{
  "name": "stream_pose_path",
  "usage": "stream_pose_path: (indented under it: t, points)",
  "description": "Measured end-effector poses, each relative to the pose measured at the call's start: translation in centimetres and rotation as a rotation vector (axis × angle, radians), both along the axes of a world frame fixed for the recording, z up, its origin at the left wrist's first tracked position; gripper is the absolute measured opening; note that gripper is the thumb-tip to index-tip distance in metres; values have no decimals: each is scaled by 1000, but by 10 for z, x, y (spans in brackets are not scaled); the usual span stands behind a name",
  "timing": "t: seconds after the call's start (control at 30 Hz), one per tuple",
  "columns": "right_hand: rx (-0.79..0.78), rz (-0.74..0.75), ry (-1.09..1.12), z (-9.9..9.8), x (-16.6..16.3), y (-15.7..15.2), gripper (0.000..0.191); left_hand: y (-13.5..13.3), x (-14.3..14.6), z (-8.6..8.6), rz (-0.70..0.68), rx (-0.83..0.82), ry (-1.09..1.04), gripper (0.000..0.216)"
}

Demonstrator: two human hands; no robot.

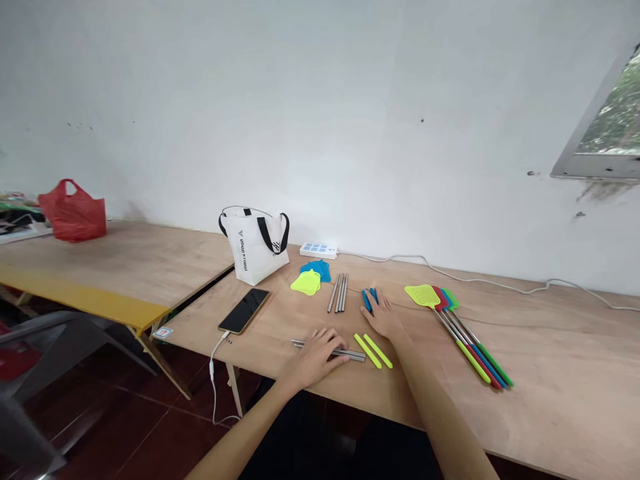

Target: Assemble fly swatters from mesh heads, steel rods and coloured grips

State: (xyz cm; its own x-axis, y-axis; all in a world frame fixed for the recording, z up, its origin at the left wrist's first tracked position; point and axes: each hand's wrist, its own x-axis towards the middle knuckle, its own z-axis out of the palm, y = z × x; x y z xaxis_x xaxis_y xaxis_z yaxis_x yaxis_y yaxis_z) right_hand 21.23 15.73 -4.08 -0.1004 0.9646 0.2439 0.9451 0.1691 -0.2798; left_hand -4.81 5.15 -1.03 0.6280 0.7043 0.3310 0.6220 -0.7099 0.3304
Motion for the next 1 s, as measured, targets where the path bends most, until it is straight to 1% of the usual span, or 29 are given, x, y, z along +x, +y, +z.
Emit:
stream_pose_path:
  t: [0.1,0.27,0.4,0.47,0.57,0.67,0.77,0.87,0.93,1.0]
  points:
    - [-18,35,-13,-2,-5,13,58,0,-1,0,1,2,-6,23]
    - [-41,76,-10,-6,-25,31,56,0,0,0,2,-6,-4,24]
    - [-39,73,24,-6,-42,36,58,1,-3,5,-1,-53,-43,28]
    - [-39,73,45,-5,-46,34,59,8,-7,10,21,-71,-78,30]
    - [-33,77,86,-2,-45,26,61,32,-19,17,119,-28,-121,32]
    - [-30,59,135,3,-38,13,67,70,-34,20,308,49,-92,37]
    - [-29,46,173,13,-30,-8,72,110,-46,17,487,93,4,45]
    - [-45,65,245,21,-25,-39,73,141,-50,11,591,113,69,71]
    - [-69,70,304,23,-25,-63,74,157,-47,8,655,108,85,90]
    - [-38,92,324,22,-26,-89,72,168,-43,4,723,75,75,101]
